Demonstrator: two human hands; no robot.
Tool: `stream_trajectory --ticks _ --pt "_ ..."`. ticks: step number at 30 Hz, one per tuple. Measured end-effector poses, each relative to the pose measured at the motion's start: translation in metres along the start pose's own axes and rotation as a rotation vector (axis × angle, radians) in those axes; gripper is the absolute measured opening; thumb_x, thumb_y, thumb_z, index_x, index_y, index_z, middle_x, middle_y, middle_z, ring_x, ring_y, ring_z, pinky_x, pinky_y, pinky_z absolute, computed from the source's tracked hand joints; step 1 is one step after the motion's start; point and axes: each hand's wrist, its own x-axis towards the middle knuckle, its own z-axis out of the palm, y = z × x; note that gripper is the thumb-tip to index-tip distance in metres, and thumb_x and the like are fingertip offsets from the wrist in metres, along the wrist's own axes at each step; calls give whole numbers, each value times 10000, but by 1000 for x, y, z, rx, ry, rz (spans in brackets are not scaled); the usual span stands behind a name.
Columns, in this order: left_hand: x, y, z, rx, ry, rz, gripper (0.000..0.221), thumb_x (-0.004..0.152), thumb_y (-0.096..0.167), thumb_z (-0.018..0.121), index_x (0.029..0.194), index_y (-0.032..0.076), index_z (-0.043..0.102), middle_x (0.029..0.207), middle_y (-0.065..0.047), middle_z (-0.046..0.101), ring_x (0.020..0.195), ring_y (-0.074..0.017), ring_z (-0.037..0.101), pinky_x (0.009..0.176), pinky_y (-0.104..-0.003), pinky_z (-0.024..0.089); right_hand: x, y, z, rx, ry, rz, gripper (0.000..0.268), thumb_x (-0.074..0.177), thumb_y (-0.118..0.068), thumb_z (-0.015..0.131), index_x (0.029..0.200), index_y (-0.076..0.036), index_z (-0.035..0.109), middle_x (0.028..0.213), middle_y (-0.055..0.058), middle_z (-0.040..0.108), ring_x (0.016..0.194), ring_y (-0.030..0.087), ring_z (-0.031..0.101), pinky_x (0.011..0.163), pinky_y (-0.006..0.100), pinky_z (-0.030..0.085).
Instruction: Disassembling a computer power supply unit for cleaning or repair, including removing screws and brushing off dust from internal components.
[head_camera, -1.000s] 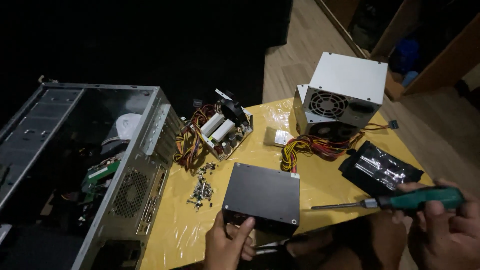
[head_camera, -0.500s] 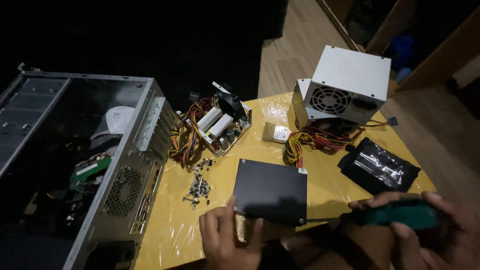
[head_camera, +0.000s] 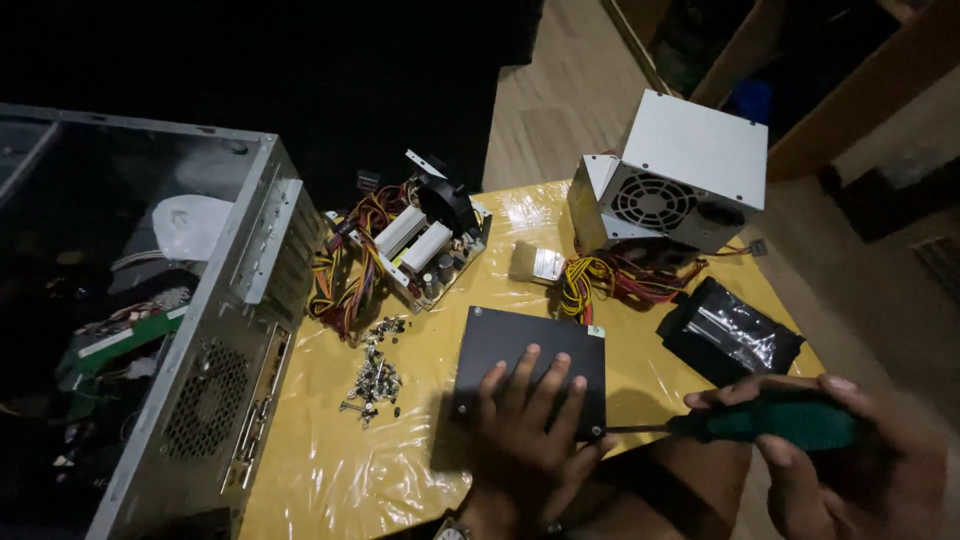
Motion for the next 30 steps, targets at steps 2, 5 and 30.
stream_trajectory --ticks 2,5,30 --pt "0 -3 0 -22 -3 -2 472 1010 502 580 1118 57 693 1295 -178 677 1253 -429 594 988 -572 407 1 -8 8 -22 29 49 425 990 -53 495 1387 -61 344 1109 324 640 943 398 789 960 480 705" --pt "5 -9 -4 -42 -5 11 470 981 501 652 1125 56 695 1300 -178 675 1258 -428 590 982 -555 416 3 -9 12 -23 38 77 428 982 -55 496 1379 -54 337 1133 344 632 962 422 777 968 506 692" --pt "-1 -24 10 -2 66 84 502 943 597 680 1126 130 698 1279 -136 711 1224 -383 652 937 -480 437 38 12 -19 -1057 -825 875 677 626 -627 783 1276 -622 594 1231 -255 770 1146 24 782 960 274 640"
